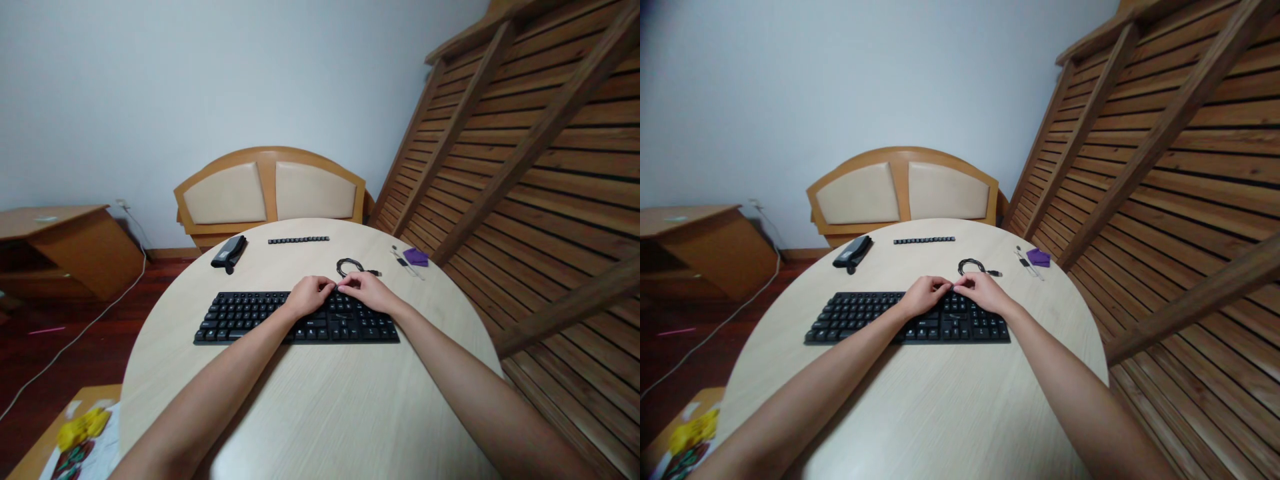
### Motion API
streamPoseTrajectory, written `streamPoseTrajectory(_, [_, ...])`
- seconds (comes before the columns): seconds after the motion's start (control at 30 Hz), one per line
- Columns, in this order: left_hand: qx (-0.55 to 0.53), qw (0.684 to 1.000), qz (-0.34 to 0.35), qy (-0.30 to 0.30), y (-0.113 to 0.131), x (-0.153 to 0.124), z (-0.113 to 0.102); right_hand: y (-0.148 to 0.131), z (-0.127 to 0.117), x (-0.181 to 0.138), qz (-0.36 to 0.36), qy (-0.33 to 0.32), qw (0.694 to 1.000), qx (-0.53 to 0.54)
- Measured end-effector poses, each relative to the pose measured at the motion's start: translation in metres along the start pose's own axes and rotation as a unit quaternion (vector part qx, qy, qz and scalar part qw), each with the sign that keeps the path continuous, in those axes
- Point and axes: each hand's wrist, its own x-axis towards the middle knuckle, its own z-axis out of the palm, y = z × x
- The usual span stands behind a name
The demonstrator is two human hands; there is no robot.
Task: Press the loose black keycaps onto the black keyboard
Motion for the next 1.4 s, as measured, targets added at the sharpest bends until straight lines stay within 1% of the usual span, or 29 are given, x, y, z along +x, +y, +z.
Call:
streamPoseTrajectory(0.43, [-0.061, 0.998, 0.011, -0.017, -0.012, 0.004, 0.003, -0.007, -0.003, -0.004, -0.033, -0.018, 0.998, -0.058])
streamPoseTrajectory(0.73, [-0.054, 0.998, -0.005, -0.009, -0.007, 0.005, 0.0, -0.003, -0.001, -0.004, -0.043, -0.026, 0.997, -0.061])
streamPoseTrajectory(1.07, [-0.058, 0.998, -0.006, -0.025, -0.011, 0.004, 0.002, -0.004, -0.003, -0.002, -0.02, -0.033, 0.998, -0.044])
streamPoseTrajectory(1.4, [-0.013, 1.0, -0.007, -0.015, -0.007, 0.002, 0.0, 0.0, -0.002, -0.003, -0.034, -0.029, 0.998, -0.052])
